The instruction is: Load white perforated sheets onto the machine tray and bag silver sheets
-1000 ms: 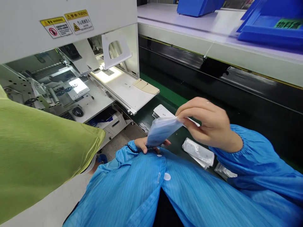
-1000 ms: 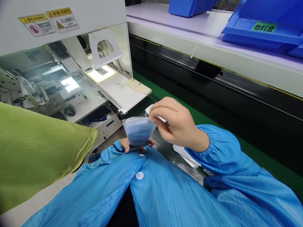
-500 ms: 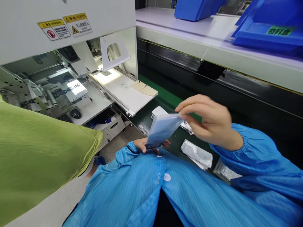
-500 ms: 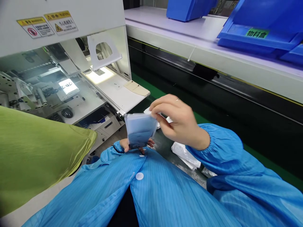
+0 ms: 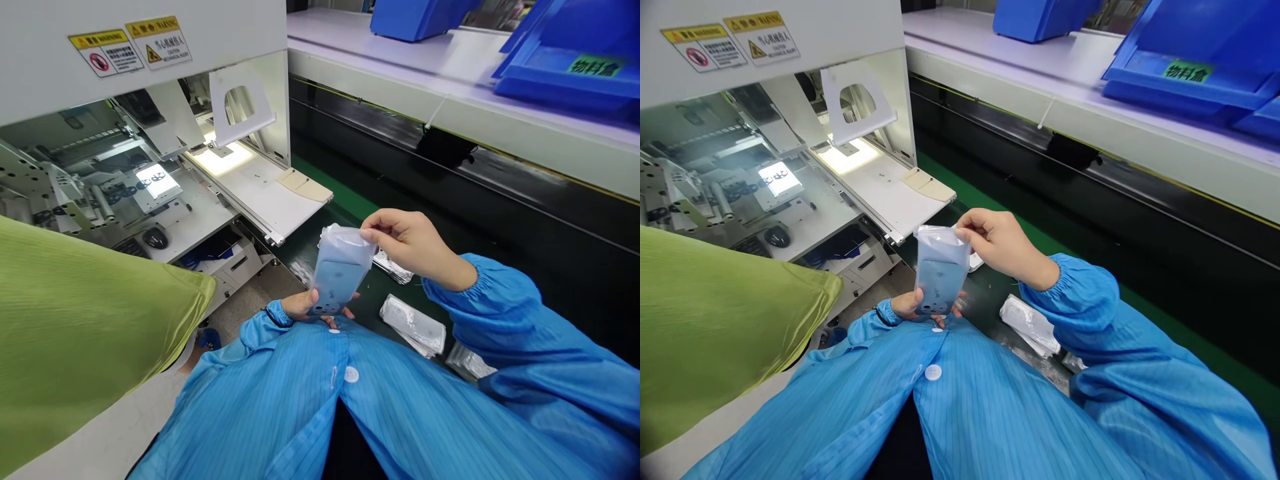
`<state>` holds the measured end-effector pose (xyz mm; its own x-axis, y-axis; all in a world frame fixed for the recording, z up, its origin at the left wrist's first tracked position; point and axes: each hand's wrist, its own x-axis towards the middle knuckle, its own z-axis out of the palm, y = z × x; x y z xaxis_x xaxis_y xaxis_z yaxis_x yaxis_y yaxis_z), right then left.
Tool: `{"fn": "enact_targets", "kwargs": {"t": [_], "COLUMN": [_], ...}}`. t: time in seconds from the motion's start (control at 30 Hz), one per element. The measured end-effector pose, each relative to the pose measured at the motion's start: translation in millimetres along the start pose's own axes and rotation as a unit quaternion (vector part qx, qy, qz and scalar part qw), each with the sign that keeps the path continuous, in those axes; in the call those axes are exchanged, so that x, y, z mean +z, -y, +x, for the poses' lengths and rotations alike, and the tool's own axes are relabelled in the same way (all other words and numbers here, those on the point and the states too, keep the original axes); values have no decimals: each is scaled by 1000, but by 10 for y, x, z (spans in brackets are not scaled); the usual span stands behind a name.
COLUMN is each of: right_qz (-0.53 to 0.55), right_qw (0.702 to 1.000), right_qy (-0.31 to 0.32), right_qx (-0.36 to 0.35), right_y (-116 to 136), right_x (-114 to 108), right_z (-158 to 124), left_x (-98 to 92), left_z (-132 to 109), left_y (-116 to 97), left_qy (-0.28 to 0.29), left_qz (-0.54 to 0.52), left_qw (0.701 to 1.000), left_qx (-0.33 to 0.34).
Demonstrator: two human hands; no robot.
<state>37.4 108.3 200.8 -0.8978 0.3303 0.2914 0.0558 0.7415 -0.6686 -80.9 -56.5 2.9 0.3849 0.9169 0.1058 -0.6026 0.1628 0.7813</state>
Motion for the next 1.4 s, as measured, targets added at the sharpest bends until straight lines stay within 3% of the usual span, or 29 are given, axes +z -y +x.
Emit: {"fn": "enact_targets", "kwargs": {"t": [0.17,0.3,0.33,0.47,0.57,0.67,0.83,1.07,1.2,1.3,1.4], "right_qz": [60,30,-35,-123,-175,-211,-244,-286,-281,-263,-254], "right_qw": [996,986,986,974,963,954,952,939,951,963,964], "right_qy": [-61,-132,-109,-43,-12,10,13,-69,-54,5,52], "right_qx": [34,96,124,183,207,211,184,178,119,59,50], "right_y": [-270,-883,-1080,-1764,-2050,-2203,-2333,-2154,-1832,-1665,-1627], "right_x": [150,415,535,1178,1616,1847,1870,1464,1526,1854,2217], "right_z": [100,194,189,-6,-202,-311,-340,-163,426,1082,1615], "left_x": [-3,-52,-71,-157,-224,-298,-448,-674,-799,-877,-943], "left_z": [-78,-181,-220,-416,-577,-725,-893,-969,-997,-1041,-1117], "left_y": [-14,10,15,2,-42,-93,-174,-268,-288,-281,-275], "left_qy": [-36,-69,-86,-140,-173,-209,-236,-238,-229,-231,-241], "left_qz": [-10,-33,-38,-65,-86,-83,-64,-44,-46,-51,-58], "left_qw": [999,997,996,988,980,973,969,968,970,969,966], "left_qx": [2,0,1,7,40,50,38,61,68,72,78]}}
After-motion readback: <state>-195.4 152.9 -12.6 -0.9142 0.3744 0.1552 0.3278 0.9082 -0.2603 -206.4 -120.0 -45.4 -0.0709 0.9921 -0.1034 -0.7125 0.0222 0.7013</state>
